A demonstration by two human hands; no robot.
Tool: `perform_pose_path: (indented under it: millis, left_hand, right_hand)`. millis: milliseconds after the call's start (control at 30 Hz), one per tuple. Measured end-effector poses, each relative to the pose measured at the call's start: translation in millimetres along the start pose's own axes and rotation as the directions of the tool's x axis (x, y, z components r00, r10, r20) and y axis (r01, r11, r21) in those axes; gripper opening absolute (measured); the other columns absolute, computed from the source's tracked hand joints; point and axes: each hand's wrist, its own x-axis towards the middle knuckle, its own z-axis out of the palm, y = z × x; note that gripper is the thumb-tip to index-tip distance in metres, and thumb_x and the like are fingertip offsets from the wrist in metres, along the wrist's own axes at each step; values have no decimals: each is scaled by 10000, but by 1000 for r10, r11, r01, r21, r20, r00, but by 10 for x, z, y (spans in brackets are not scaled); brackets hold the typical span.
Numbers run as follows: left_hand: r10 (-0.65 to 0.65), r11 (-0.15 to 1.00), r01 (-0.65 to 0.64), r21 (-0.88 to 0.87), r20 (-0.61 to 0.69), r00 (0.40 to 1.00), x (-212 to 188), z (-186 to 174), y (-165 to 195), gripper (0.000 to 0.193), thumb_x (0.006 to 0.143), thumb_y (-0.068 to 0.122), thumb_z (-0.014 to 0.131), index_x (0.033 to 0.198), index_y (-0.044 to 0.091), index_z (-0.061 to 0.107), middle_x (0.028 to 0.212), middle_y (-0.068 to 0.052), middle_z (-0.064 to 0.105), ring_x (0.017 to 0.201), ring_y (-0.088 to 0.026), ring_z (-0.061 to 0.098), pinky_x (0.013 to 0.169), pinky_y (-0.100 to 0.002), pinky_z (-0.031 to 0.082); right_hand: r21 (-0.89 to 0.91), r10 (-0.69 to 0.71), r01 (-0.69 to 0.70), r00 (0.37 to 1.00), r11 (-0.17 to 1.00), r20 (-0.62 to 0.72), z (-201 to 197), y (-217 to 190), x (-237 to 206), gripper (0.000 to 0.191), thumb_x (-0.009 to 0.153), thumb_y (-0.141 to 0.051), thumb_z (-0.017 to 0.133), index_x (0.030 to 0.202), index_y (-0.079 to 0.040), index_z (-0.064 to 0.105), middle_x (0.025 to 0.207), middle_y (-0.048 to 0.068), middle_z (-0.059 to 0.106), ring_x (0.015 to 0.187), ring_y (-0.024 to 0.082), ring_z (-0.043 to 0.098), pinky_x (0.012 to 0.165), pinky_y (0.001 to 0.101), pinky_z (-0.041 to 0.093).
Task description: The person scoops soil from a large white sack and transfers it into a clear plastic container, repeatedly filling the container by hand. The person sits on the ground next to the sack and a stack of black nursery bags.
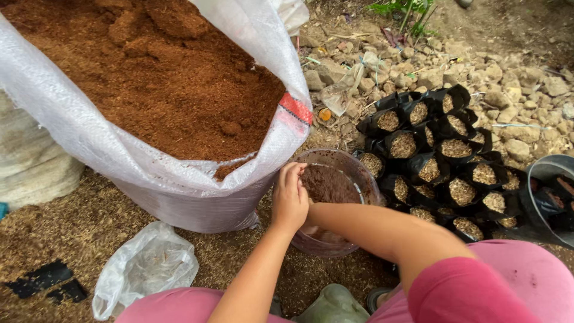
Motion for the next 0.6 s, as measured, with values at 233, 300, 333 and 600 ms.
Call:
perform_pose_path:
  millis: [233,300,333,600]
  left_hand:
    - [10,1000,-10,16,12,1000,10,-2,-118,417,964,-23,475,1374,48,506,1416,-142,532,1267,-284,590,1088,-412,465]
    - [15,1000,-15,18,15,1000,11,-7,-112,416,966,-27,474,1374,46,507,1417,-143,532,1270,-284,592,1093,-411,465]
    - [17,1000,-17,8,10,1000,5,-3,-99,410,971,-29,470,1372,46,508,1413,-140,535,1270,-280,597,1095,-407,470]
    - [26,1000,-26,-14,-32,999,-9,13,-61,412,951,-29,483,1356,39,515,1381,-146,559,1248,-287,611,1070,-398,496]
  right_hand:
    - [-78,159,-149,978,986,139,-422,648,-443,401,1004,-264,630,1356,-72,655,1402,188,627,1232,360,635,958,474,535]
    - [-87,241,-249,966,965,-98,-512,706,-494,393,1007,-256,630,1351,-68,663,1396,188,641,1226,356,649,953,470,543]
    - [-117,270,-290,950,950,-156,-489,690,-532,389,1008,-252,629,1348,-66,667,1393,187,648,1223,354,656,951,468,547]
    - [313,106,-211,941,926,320,-665,177,-1324,443,981,-231,655,1410,-169,562,1478,10,517,1292,270,564,1015,420,541]
